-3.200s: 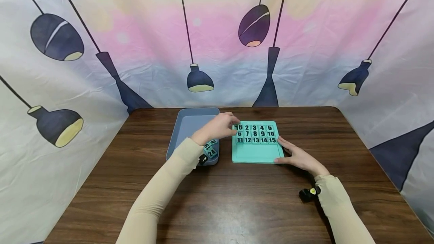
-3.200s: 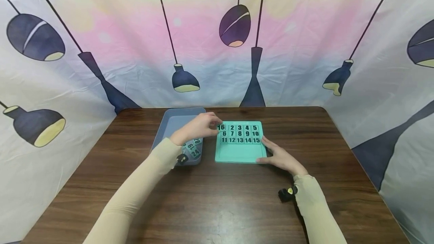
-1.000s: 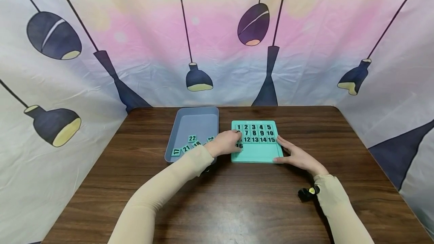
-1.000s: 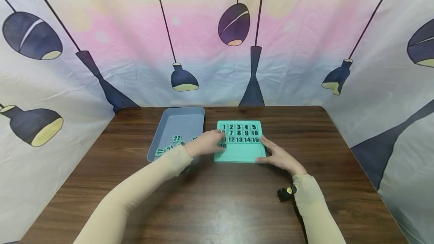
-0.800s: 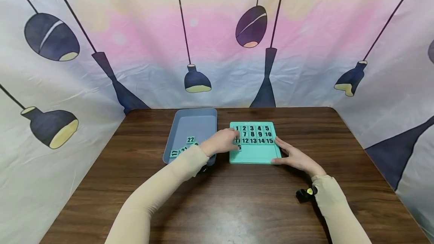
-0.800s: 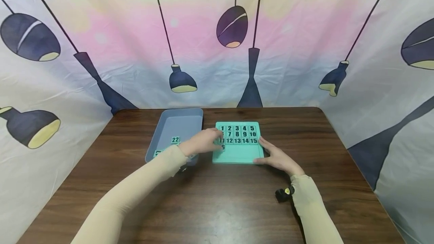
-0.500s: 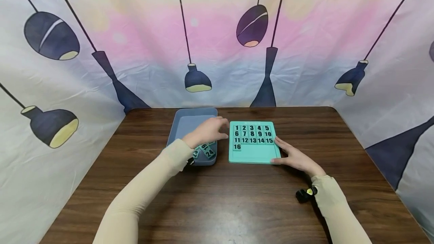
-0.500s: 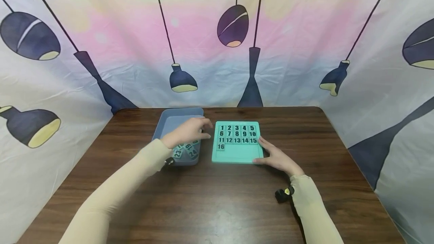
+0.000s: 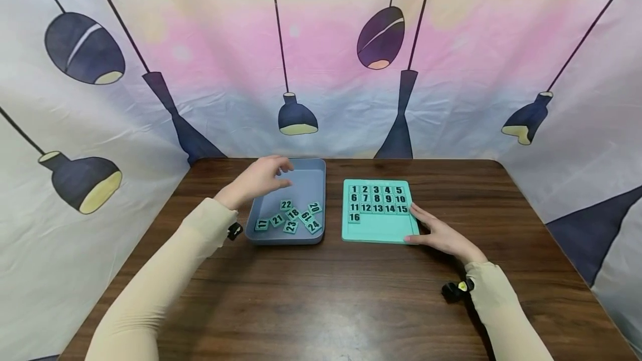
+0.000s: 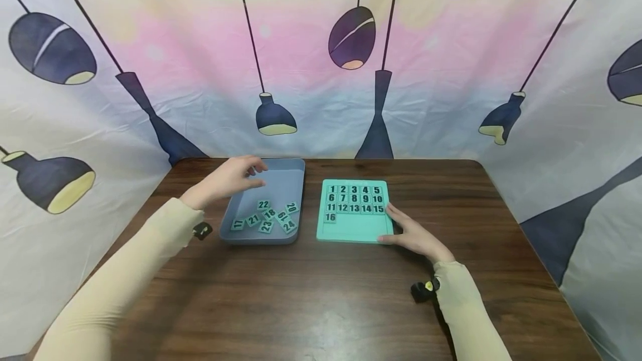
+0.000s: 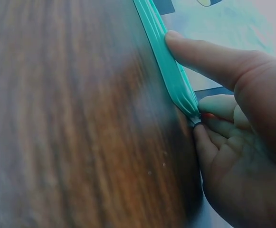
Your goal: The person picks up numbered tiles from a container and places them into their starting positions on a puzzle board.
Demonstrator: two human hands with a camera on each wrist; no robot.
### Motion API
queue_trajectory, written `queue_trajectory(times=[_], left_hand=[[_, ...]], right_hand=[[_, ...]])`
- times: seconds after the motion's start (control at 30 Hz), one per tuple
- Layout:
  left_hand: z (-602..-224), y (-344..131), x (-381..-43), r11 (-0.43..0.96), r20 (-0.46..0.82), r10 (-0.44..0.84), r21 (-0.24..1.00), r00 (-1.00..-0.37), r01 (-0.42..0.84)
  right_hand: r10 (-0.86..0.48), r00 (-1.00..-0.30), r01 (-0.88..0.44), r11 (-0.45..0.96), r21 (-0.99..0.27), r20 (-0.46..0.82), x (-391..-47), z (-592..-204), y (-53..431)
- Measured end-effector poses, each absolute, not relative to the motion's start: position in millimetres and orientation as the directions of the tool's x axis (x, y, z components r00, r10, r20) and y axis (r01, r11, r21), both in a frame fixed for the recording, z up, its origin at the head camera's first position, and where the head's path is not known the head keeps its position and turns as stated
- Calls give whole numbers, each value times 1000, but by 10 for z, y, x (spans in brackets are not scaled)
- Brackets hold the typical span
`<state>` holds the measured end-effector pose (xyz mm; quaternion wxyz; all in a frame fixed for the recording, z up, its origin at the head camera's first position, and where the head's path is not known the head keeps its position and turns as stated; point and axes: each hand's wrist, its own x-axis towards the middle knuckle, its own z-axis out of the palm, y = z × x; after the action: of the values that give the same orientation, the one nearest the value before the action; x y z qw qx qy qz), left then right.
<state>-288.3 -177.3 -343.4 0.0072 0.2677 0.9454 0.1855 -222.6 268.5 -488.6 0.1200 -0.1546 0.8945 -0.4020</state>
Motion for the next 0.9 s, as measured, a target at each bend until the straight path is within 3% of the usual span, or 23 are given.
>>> queue_trajectory(times=[0.6, 0.9], left_hand=[[-3917, -2217, -2740, 820, -20, 519, 294, -854, 492], [-4067, -2215, -2666, 861, -113, 502, 157, -857, 483]], right_hand=[[-368, -927, -191, 635, -748, -75, -2222, -4867, 2713], [-369, -926, -188, 630, -753, -78, -2232, -4879, 2701]])
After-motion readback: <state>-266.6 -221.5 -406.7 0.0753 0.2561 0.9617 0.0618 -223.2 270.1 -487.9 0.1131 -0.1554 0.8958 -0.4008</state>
